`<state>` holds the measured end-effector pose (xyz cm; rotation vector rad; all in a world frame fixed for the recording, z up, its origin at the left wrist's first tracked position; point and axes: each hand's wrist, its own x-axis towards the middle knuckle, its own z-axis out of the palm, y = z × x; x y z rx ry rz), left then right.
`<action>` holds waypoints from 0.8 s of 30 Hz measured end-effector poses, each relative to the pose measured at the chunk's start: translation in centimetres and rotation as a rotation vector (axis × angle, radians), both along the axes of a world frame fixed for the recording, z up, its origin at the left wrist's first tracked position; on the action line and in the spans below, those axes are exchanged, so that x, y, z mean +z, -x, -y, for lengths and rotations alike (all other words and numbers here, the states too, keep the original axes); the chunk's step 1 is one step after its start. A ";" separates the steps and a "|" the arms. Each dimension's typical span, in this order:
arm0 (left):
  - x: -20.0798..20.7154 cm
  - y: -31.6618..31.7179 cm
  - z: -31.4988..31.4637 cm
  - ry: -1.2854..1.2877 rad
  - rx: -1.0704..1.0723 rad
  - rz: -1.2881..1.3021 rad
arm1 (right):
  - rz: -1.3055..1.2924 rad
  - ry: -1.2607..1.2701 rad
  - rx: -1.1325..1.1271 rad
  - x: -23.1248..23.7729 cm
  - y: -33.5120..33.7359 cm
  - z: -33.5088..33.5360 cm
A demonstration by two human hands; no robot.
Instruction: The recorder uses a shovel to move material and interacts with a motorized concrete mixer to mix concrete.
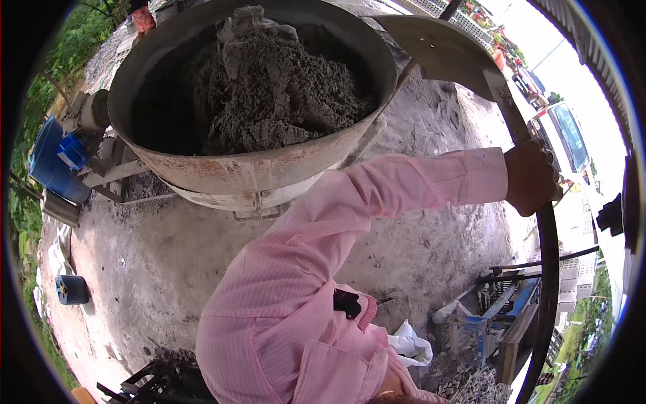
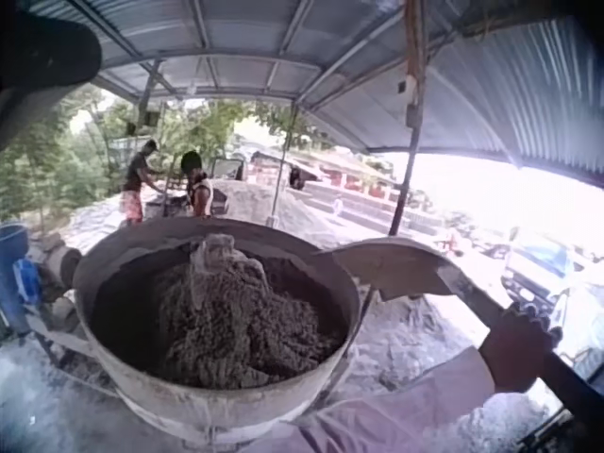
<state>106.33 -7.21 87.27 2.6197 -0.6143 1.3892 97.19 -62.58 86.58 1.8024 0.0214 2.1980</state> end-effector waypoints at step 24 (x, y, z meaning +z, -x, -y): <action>-9.9 0.1 -21.2 0.374 0.438 0.202 | 0.138 0.231 0.382 5.5 -20.3 -16.1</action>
